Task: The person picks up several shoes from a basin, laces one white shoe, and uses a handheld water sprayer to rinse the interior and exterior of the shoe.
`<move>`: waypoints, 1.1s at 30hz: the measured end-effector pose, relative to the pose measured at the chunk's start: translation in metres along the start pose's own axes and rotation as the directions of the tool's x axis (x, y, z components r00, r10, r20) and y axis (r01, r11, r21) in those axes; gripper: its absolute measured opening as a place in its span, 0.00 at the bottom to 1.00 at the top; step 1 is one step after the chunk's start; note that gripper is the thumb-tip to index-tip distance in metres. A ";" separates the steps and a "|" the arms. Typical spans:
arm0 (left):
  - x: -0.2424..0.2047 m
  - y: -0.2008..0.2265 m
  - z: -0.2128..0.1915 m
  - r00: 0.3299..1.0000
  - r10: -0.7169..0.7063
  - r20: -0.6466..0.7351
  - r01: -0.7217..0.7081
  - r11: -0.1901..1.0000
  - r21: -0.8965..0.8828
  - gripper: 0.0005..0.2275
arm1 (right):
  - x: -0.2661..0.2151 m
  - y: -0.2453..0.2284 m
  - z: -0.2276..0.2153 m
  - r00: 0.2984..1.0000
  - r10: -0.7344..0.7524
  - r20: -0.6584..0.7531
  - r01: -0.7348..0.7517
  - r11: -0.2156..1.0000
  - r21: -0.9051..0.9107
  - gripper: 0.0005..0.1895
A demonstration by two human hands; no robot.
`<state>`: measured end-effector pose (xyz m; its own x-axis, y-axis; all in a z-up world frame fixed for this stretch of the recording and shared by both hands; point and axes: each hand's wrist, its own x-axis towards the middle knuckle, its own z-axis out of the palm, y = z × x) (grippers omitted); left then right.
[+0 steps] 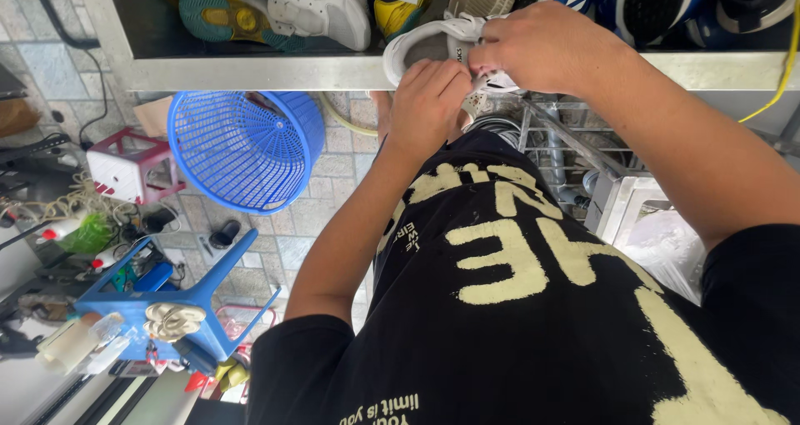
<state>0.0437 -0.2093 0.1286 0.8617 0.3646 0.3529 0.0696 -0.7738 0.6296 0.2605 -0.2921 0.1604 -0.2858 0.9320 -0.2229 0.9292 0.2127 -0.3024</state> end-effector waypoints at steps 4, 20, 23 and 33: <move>0.000 0.002 -0.003 0.994 -0.112 0.012 0.112 0.982 -0.149 0.07 | -0.008 0.021 0.018 0.990 0.143 0.007 -0.115 0.764 0.634 0.05; 0.020 -0.021 0.028 0.837 -0.523 0.161 0.469 0.533 -0.704 0.14 | -0.018 -0.023 0.055 0.889 0.408 -0.206 -0.005 0.458 0.889 0.16; 0.024 -0.024 0.028 0.857 -0.503 0.114 0.128 -0.006 -0.992 0.15 | -0.014 -0.024 0.061 0.852 0.428 -0.302 0.061 0.491 0.869 0.14; 0.026 -0.017 0.000 0.947 -0.293 0.128 0.313 0.765 -0.562 0.11 | -0.018 -0.007 0.094 0.744 0.667 -0.039 0.445 -0.451 0.774 0.08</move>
<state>0.0646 -0.1868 0.1276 0.8604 0.5060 0.0607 0.0405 -0.1867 0.9816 0.2369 -0.3381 0.0790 0.4165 0.8465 -0.3317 -0.7274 0.0913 -0.6802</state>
